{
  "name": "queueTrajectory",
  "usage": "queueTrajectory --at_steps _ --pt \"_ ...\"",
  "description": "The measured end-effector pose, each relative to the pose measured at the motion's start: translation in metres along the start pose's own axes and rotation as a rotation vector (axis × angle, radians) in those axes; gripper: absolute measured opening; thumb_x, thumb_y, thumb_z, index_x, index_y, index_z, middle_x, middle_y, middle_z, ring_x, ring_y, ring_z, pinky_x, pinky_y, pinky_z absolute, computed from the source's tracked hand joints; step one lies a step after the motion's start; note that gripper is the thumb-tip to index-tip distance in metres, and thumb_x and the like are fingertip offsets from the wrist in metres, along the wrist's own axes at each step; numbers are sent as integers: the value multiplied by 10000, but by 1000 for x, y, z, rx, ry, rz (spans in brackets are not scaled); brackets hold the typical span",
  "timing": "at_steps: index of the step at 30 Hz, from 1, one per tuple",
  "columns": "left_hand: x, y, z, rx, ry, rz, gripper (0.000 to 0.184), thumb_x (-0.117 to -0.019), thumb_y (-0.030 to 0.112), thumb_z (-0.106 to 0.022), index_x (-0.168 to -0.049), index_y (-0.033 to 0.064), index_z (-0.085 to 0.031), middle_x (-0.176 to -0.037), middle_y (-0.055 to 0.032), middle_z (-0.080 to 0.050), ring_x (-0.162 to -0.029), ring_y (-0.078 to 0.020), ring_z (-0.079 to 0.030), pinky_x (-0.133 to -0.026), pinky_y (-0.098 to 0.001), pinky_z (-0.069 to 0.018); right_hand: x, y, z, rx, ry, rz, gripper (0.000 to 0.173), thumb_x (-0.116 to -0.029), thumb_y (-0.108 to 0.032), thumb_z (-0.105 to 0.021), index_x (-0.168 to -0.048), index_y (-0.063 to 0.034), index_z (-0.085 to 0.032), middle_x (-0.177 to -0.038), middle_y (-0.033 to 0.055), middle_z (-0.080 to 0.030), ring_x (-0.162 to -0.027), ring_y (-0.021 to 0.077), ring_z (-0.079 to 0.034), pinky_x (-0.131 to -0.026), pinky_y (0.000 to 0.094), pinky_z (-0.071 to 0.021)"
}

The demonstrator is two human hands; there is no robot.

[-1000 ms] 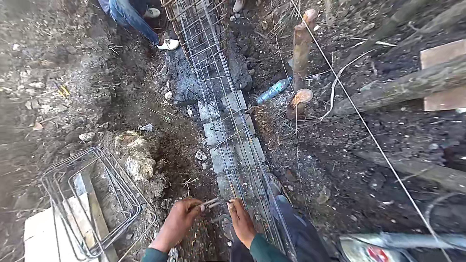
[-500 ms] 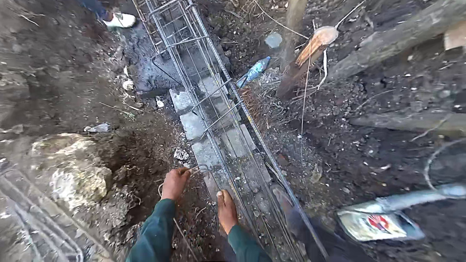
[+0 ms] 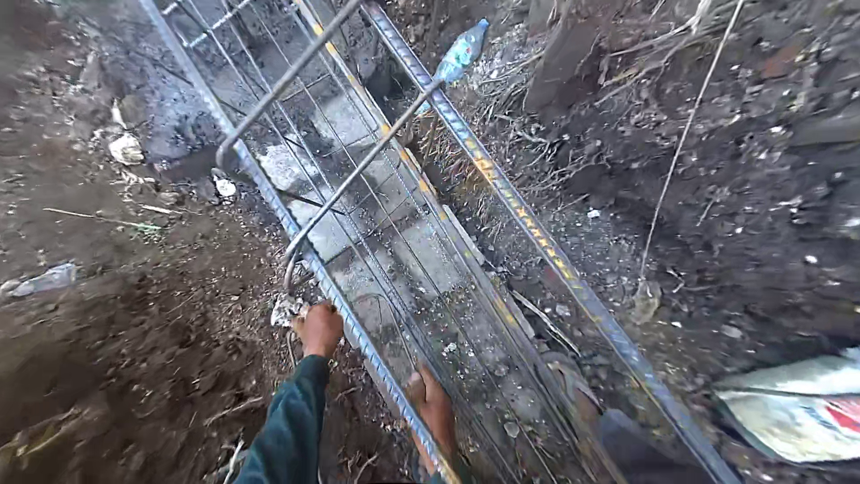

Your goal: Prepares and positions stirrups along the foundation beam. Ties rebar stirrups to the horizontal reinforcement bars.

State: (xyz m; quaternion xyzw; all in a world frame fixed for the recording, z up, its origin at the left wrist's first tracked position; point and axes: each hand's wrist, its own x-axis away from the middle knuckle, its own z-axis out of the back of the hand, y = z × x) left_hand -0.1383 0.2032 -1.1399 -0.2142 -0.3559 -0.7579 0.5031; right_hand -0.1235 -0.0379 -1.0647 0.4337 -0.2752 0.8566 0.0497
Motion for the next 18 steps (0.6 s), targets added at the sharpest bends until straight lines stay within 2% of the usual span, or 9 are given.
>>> queueTrajectory --at_steps 1,3,8,11,13,14,15,17,18 --pt "-6 4 -11 -26 -5 14 321 -1021 387 -596 -1198 161 -740 -1191 -105 -725 -1211 -314 -627 -1159 -701 -235 -4 3 0 -13 8 -3 408 -1098 -269 -444 -1332 -10 -655 -1152 233 -724 -1107 386 -692 -998 598 -510" --pt "-13 9 -25 -111 18 44 330 -1028 414 -569 -1201 187 -734 -1217 -67 -725 -1242 -273 -616 -1184 -679 -186 -17 8 -7 -3 17 -32 407 -1097 -273 -448 -1316 -12 -672 -1169 228 -727 -1134 381 -687 -1026 589 -495" --pt "-35 3 -40 -193 61 26 305 -1014 432 -576 -1144 226 -759 -1154 -20 -748 -1186 -221 -643 -1179 -632 -215 -39 17 -23 7 67 -106 439 -1097 -317 -451 -1331 -20 -674 -1273 223 -696 -1243 390 -636 -1103 585 -442" --pt "-41 16 -43 -123 127 -27 293 -1003 420 -615 -1117 201 -773 -1116 -17 -757 -1162 -214 -650 -1185 -596 -211 -51 20 -21 -4 186 16 347 -1060 -202 -525 -1211 51 -707 -1141 260 -726 -1124 425 -681 -1036 601 -477" --pt "-46 26 -46 -50 170 -83 276 -997 374 -637 -1117 170 -780 -1097 -39 -759 -1144 -236 -652 -1170 -596 -226 -60 14 -9 5 208 88 322 -1042 -159 -534 -1178 75 -708 -1083 272 -730 -1057 431 -699 -987 605 -497" --pt "-48 29 -46 -21 157 -78 276 -999 368 -639 -1125 166 -778 -1104 -43 -759 -1142 -238 -654 -1159 -588 -250 -63 12 -5 15 184 72 332 -1050 -170 -517 -1187 67 -703 -1083 268 -727 -1054 423 -698 -981 597 -500" --pt "-51 28 -48 -1 128 -53 274 -998 384 -642 -1123 181 -778 -1107 -30 -762 -1129 -223 -668 -1135 -572 -315 -67 14 -4 26 164 41 350 -1059 -188 -495 -1206 55 -700 -1098 263 -726 -1064 417 -696 -982 589 -503" --pt "-57 30 -53 30 85 -47 293 -975 420 -670 -1099 179 -781 -1089 -61 -762 -1096 -266 -692 -1035 -579 -466 -75 25 -6 23 158 0 375 -1072 -208 -473 -1249 50 -680 -1129 271 -717 -1091 425 -687 -995 592 -499" --pt "-60 33 -58 35 74 -65 314 -961 446 -684 -1089 177 -781 -1082 -79 -760 -1086 -285 -697 -996 -580 -501 -78 31 -6 16 169 -2 386 -1079 -210 -465 -1273 54 -669 -1142 281 -713 -1103 437 -684 -1003 599 -497"
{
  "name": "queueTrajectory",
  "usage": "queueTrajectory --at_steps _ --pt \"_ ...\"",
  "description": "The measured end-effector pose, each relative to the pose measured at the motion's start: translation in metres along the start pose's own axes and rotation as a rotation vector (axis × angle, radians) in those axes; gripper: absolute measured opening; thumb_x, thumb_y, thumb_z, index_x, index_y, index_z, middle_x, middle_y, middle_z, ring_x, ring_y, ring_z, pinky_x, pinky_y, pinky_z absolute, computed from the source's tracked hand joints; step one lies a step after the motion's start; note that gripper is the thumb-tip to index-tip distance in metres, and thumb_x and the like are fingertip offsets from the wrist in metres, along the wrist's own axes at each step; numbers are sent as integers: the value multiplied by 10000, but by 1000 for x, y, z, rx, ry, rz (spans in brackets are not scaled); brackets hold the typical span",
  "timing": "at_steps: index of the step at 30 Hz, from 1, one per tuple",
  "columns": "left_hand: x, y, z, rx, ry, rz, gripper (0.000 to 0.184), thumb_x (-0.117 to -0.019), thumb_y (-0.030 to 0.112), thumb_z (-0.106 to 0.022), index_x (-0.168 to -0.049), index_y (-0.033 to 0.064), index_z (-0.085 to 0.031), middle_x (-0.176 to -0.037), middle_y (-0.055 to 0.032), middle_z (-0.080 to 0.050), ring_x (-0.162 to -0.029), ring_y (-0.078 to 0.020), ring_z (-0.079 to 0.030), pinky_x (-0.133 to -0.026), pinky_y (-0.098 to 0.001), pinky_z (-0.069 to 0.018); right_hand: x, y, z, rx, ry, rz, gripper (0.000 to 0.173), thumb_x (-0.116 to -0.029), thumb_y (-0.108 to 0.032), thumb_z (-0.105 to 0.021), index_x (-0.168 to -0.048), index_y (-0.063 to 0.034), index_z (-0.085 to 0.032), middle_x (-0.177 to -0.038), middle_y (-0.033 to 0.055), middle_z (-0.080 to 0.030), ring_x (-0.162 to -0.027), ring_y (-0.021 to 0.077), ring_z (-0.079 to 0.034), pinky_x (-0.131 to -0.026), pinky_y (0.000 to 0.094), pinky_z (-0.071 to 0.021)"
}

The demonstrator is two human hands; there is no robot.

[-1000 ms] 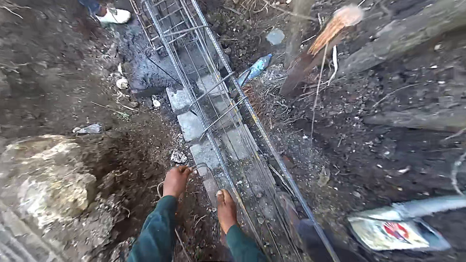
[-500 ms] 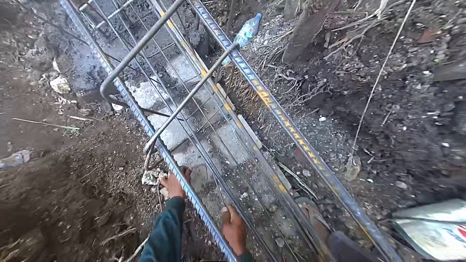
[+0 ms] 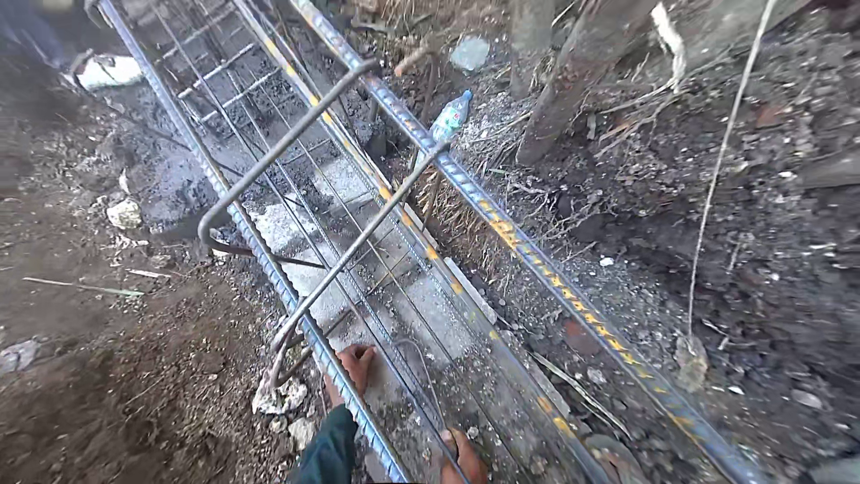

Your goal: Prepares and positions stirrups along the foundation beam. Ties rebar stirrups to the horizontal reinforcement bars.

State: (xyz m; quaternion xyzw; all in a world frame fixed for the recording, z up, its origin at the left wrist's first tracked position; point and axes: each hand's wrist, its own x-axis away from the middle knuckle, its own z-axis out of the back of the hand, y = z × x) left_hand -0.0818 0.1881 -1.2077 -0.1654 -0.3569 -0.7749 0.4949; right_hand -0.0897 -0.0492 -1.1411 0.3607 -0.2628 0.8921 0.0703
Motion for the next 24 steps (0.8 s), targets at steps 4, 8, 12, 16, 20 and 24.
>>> queueTrajectory --at_steps 4,8,12,16,20,24 --pt "-19 9 -23 38 24 -127 296 -898 379 -741 -1065 136 -772 -1051 -112 -754 -1050 -302 -705 -967 -562 -532 -22 32 -8 -80 94 35 400 -1090 -231 -450 -1237 62 -681 -1124 278 -711 -1090 412 -683 -1013 583 -496" --pt "-24 20 -12 -58 -88 -303 301 -983 305 -612 -1104 59 -737 -1116 -179 -726 -1105 -368 -677 -991 -606 -483 -49 50 -14 -76 256 107 382 -1073 -246 -491 -1183 61 -690 -1094 250 -715 -1063 367 -691 -984 562 -516" --pt "1 7 5 -92 -89 -300 374 -1064 337 -519 -1275 88 -703 -1313 -194 -657 -1236 -381 -622 -1046 -603 -471 -46 48 -4 -31 239 118 365 -1078 -208 -483 -1207 72 -677 -1070 280 -702 -1012 406 -684 -951 595 -511" --pt "-7 -10 0 23 -55 -195 348 -1024 411 -581 -1187 153 -749 -1212 -129 -710 -1139 -340 -672 -966 -611 -518 -45 48 -13 -15 249 100 337 -1069 -186 -521 -1209 79 -675 -1105 282 -704 -1068 402 -678 -998 567 -501" --pt "3 -27 -1 179 85 -156 309 -991 368 -666 -1106 98 -763 -1060 -200 -734 -1020 -435 -689 -877 -705 -506 -47 46 -15 -33 244 185 310 -1065 -199 -526 -1169 52 -677 -1057 234 -708 -1003 335 -686 -933 524 -541" --pt "-5 -37 -13 211 120 -114 338 -981 379 -673 -1088 71 -761 -1072 -218 -729 -1039 -456 -682 -875 -725 -497 -54 42 -17 -115 242 174 284 -1064 -176 -537 -1134 45 -700 -1020 195 -711 -961 278 -682 -916 481 -543"
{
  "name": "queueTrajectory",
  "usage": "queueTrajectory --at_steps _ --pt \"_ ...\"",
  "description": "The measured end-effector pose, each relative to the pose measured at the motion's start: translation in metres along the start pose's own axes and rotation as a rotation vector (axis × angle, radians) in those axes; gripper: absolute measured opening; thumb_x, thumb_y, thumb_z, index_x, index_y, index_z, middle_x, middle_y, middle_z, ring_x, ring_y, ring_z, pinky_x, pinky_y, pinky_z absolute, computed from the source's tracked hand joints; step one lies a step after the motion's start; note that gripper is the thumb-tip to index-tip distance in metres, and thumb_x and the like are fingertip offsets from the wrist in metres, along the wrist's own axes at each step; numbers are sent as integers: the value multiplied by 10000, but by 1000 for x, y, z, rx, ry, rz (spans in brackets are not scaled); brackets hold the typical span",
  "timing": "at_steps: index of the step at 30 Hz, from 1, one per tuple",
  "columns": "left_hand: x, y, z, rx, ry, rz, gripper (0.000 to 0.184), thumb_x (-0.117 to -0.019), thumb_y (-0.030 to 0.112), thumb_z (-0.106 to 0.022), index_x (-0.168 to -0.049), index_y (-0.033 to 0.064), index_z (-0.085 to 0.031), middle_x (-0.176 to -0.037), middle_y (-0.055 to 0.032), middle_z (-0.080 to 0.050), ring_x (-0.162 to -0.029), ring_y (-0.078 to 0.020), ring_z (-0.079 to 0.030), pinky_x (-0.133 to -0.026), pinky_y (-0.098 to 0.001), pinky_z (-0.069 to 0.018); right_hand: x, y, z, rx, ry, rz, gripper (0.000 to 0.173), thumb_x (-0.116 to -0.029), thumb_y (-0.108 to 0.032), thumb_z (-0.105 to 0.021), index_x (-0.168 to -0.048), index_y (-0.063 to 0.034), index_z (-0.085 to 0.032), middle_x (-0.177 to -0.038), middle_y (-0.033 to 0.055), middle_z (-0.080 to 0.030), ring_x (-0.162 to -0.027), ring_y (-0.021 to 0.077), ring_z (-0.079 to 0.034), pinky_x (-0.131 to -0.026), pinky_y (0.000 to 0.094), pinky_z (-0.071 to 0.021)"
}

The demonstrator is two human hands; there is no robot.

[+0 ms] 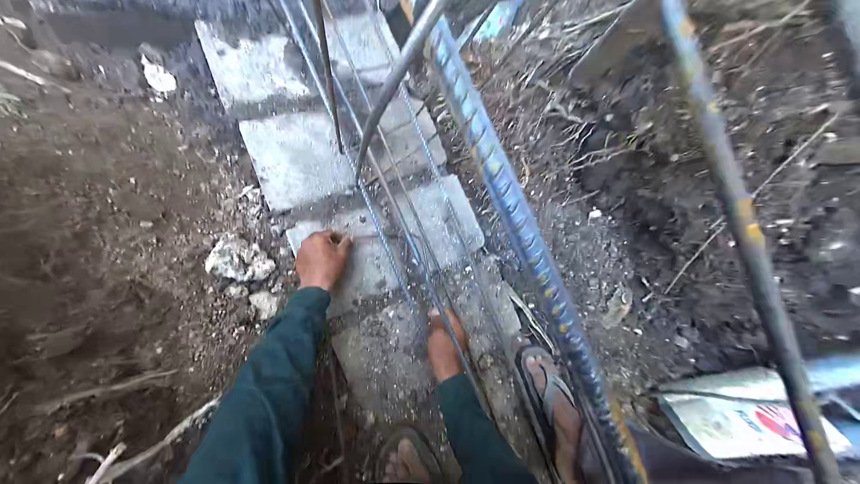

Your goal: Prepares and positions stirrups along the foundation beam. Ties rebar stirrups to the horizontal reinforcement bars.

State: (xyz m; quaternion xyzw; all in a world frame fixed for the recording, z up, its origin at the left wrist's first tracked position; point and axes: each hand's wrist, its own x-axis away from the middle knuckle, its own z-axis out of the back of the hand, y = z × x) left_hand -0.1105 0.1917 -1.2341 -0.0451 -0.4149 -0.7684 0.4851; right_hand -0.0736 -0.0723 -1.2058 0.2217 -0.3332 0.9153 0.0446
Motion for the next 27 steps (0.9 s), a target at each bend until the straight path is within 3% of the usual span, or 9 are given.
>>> queueTrajectory --at_steps 2,3,5,9,12,19,22,24,27 --pt "-4 2 -6 21 3 24 336 -969 392 -673 -1077 86 -758 -1058 -204 -731 -1022 -447 -685 -851 -725 -503 -7 3 2 -81 0 1 261 -1062 -166 -542 -1109 29 -708 -936 138 -697 -853 206 -656 -835 415 -557" --pt "-6 5 -7 23 5 34 334 -963 397 -674 -1077 92 -752 -1046 -198 -729 -1007 -440 -687 -835 -722 -506 -15 15 -2 -105 32 40 258 -1055 -179 -550 -1043 17 -716 -816 104 -659 -716 177 -616 -696 390 -547" --pt "-6 16 -4 44 11 58 337 -944 373 -698 -1101 77 -730 -1044 -201 -727 -1007 -443 -687 -834 -715 -508 -17 15 -4 -96 37 43 253 -1058 -179 -549 -1007 5 -714 -731 77 -611 -615 155 -563 -602 370 -514" --pt "-7 29 1 71 34 84 324 -919 344 -738 -1081 65 -712 -1028 -198 -721 -989 -436 -686 -811 -700 -509 4 -23 2 42 43 6 245 -1058 -125 -547 -1079 49 -719 -916 184 -703 -859 256 -667 -851 463 -544" --pt "-9 37 5 74 42 83 304 -919 334 -741 -1058 65 -713 -997 -193 -719 -955 -429 -688 -787 -690 -516 3 -18 2 2 102 53 227 -1033 -107 -574 -1081 74 -703 -949 193 -698 -886 245 -663 -868 425 -544" --pt "-14 67 -11 99 13 74 255 -923 277 -721 -1005 36 -706 -982 -225 -705 -967 -439 -683 -808 -682 -519 -19 -2 14 99 186 -16 306 -1068 -175 -542 -1199 49 -705 -1092 248 -722 -1038 374 -694 -967 565 -515" --pt "-14 61 -22 355 42 75 304 -905 223 -780 -1095 2 -691 -1037 -239 -698 -1004 -422 -668 -887 -645 -507 -17 3 11 4 256 -25 290 -1060 -159 -559 -1189 62 -695 -1076 239 -725 -1021 359 -698 -962 558 -520" --pt "-6 59 -24 511 -47 92 292 -973 139 -678 -1230 10 -630 -1112 -240 -677 -1020 -388 -653 -893 -602 -506 -14 6 10 -25 289 -49 282 -1065 -153 -547 -1168 67 -691 -1025 246 -718 -955 364 -693 -909 574 -522" --pt "6 47 -34 609 -212 105 318 -1075 174 -513 -1348 23 -573 -1070 -198 -679 -902 -289 -663 -822 -494 -550 -13 16 15 -53 319 -53 279 -1070 -148 -530 -1150 65 -691 -985 235 -709 -909 337 -682 -870 552 -531"
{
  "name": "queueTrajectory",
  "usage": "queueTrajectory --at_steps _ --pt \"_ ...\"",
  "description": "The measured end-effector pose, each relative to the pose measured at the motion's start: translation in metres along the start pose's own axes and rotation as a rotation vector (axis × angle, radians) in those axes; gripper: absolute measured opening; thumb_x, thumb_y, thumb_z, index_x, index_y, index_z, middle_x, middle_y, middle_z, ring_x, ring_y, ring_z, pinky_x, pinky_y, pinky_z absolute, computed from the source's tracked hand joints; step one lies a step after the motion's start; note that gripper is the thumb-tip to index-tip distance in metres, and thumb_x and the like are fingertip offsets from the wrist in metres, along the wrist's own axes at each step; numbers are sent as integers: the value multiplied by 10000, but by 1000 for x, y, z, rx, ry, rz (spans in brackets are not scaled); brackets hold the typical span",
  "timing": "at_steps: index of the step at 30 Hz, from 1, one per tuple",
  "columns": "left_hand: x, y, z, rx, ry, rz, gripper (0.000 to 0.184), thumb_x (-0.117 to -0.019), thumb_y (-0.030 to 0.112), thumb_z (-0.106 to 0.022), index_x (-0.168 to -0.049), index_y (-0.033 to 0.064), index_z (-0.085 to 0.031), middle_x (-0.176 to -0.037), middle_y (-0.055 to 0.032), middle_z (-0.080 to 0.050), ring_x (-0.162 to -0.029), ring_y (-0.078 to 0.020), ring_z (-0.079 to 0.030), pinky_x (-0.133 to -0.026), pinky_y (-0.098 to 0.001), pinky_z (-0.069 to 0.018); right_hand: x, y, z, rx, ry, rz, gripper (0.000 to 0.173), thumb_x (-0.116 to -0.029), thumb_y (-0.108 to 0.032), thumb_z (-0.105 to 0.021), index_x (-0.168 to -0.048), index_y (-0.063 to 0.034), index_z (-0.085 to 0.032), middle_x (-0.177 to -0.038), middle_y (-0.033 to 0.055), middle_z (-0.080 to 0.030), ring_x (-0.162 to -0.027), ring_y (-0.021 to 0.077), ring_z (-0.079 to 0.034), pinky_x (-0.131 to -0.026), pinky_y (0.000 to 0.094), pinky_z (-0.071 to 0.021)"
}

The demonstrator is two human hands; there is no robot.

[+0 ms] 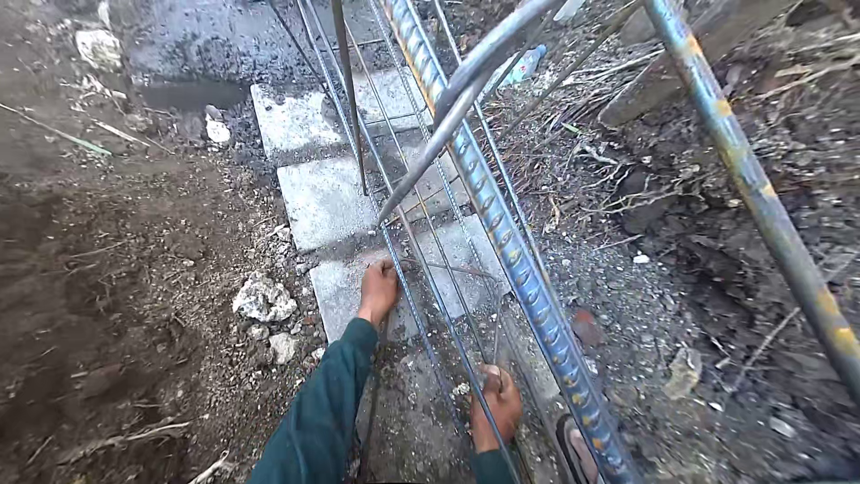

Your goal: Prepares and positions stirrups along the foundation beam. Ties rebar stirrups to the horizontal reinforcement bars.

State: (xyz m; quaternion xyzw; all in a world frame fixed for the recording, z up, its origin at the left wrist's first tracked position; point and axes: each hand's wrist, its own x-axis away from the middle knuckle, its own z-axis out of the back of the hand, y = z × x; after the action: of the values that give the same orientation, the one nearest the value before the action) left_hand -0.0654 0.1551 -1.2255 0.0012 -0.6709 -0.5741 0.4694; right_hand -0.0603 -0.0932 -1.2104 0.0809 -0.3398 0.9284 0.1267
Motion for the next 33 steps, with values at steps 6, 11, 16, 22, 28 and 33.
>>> queueTrajectory --at_steps 6,11,16,22,28,33 --pt "16 -20 -41 253 76 64 294 -1094 112 -429 -1230 -45 -637 -934 -135 -671 -772 -177 -634 -751 -360 -548 -16 8 3 -7 93 -41 311 -1076 -170 -518 -1140 83 -687 -1013 255 -702 -954 352 -675 -915 558 -511" --pt "22 -21 -57 720 -76 229 428 -1145 191 -243 -1214 -70 -575 -829 -124 -691 -635 -172 -648 -595 -298 -558 -32 15 4 32 214 -95 297 -1077 -180 -532 -1164 44 -707 -1048 231 -717 -988 343 -682 -936 551 -508" --pt "52 -52 -75 563 -30 296 666 -1144 388 -151 -1039 -41 -649 -754 -100 -669 -622 -178 -639 -594 -317 -549 -27 18 14 -14 225 -120 300 -1075 -167 -531 -1187 64 -687 -1070 250 -709 -993 360 -681 -942 561 -508" --pt "58 -59 -78 625 -21 280 577 -1151 317 -217 -1087 -58 -651 -796 -109 -700 -675 -171 -669 -642 -302 -567 -23 27 19 -57 247 -132 280 -1068 -157 -550 -1143 76 -686 -1032 233 -703 -969 315 -667 -928 514 -508" --pt "62 -61 -69 719 -167 283 584 -1148 330 -162 -1184 -55 -600 -905 -125 -712 -795 -193 -694 -740 -317 -578 -22 28 20 -66 249 -157 304 -1071 -171 -545 -1194 71 -681 -1125 246 -706 -1072 342 -670 -1003 525 -487" --pt "63 -62 -72 719 -165 341 553 -1150 315 -186 -1144 -48 -603 -864 -119 -699 -739 -185 -673 -680 -307 -566 -24 43 21 7 243 -117 293 -1071 -145 -528 -1159 86 -685 -1079 267 -699 -1039 368 -667 -982 544 -490"
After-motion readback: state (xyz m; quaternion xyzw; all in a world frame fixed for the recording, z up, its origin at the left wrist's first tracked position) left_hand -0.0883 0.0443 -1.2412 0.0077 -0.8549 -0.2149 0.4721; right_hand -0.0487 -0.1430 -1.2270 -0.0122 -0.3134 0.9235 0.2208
